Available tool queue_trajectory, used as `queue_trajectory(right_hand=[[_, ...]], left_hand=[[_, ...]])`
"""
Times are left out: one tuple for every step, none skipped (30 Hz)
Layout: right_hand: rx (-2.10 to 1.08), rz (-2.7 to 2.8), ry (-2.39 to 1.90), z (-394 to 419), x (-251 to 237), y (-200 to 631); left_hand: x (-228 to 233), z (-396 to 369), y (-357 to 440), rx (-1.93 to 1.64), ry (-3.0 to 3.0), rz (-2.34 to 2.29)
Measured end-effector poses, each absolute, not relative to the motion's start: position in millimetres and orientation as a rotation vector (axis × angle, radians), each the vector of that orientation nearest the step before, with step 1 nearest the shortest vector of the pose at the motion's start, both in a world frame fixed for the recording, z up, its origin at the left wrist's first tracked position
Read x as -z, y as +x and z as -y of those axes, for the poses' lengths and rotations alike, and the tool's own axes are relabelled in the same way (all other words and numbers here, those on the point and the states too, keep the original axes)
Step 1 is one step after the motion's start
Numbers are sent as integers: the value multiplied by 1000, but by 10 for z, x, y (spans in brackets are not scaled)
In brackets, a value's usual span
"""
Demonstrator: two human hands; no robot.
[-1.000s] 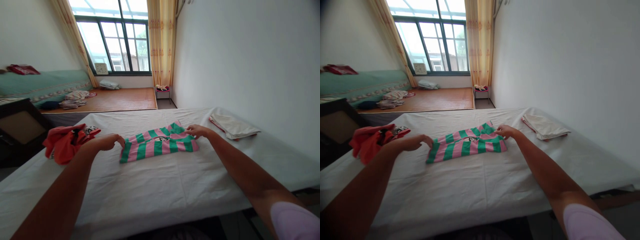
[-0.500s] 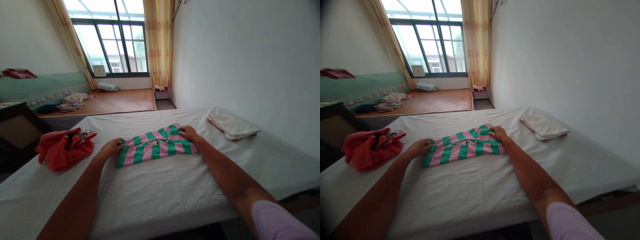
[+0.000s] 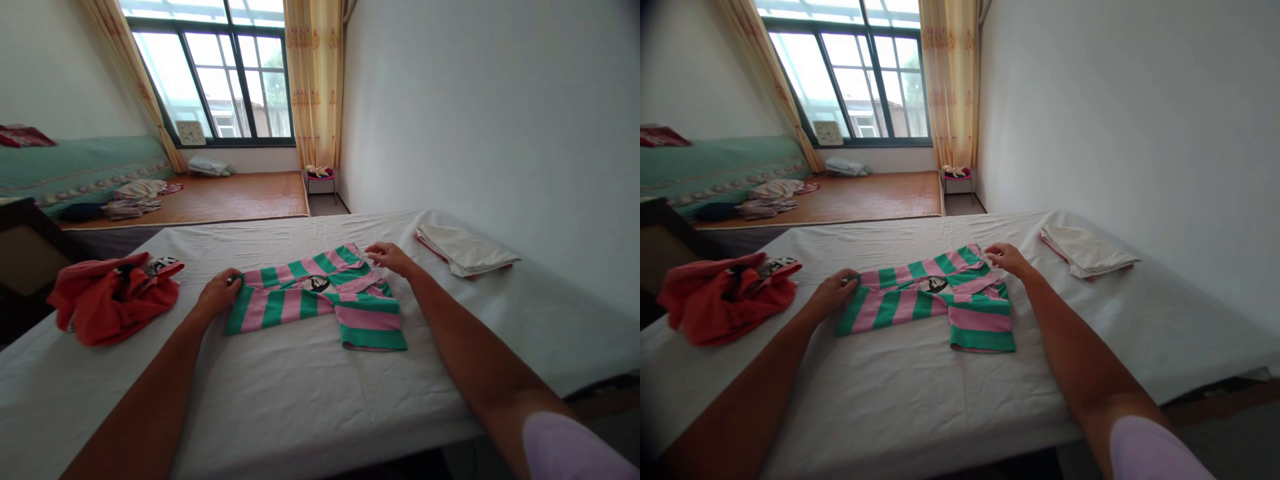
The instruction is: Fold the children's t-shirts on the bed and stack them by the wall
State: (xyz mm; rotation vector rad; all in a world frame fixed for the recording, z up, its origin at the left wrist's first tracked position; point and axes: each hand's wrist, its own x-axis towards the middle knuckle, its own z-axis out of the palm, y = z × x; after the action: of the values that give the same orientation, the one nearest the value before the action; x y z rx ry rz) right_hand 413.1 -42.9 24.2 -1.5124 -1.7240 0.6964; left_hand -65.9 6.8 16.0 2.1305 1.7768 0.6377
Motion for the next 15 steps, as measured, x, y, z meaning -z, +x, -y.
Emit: queue_trajectory(right_hand=[[-571, 1730, -1577, 367, -158, 4125], [-469, 1742, -1638, 311, -84, 4109], [-386, 1748, -1703, 261, -22, 4080], [-318, 1743, -1776, 218, 29, 4041], [-259, 1722, -1858, 179, 70, 3993], [-209, 1705, -1935, 145, 102, 3940], [-173, 1700, -1993, 113, 128, 3886], [-154, 1711, -2019, 85, 147, 3836], [-158, 1738, -2010, 61, 160, 3792], [-187, 1773, -1967, 42, 167, 3755], [-233, 1803, -1905, 28, 167, 3728], [-283, 1824, -1833, 22, 159, 3708], [-319, 1832, -1758, 23, 143, 3697], [-331, 1828, -1682, 30, 119, 3692], [-314, 1811, -1607, 42, 90, 3694]], left_hand=[[-154, -74, -650, -641, 2133, -1772], [-149, -83, -643, -651, 2137, -1764], [-144, -96, -638, -664, 2142, -1757], [-142, -109, -634, -671, 2143, -1752], [-141, -120, -633, -661, 2145, -1749], [-144, -127, -633, -627, 2146, -1744], [-149, -128, -633, -580, 2146, -1735], [-157, -121, -633, -543, 2144, -1715], [-166, -107, -632, -526, 2137, -1682], [-177, -86, -628, -537, 2126, -1643], [-189, -61, -621, -575, 2108, -1604], [-201, -34, -611, -628, 2081, -1569], [-214, -10, -596, -689, 2049, -1542], [-228, 7, -578, -746, 2014, -1520], [-243, 11, -556, -806, 1976, -1504]])
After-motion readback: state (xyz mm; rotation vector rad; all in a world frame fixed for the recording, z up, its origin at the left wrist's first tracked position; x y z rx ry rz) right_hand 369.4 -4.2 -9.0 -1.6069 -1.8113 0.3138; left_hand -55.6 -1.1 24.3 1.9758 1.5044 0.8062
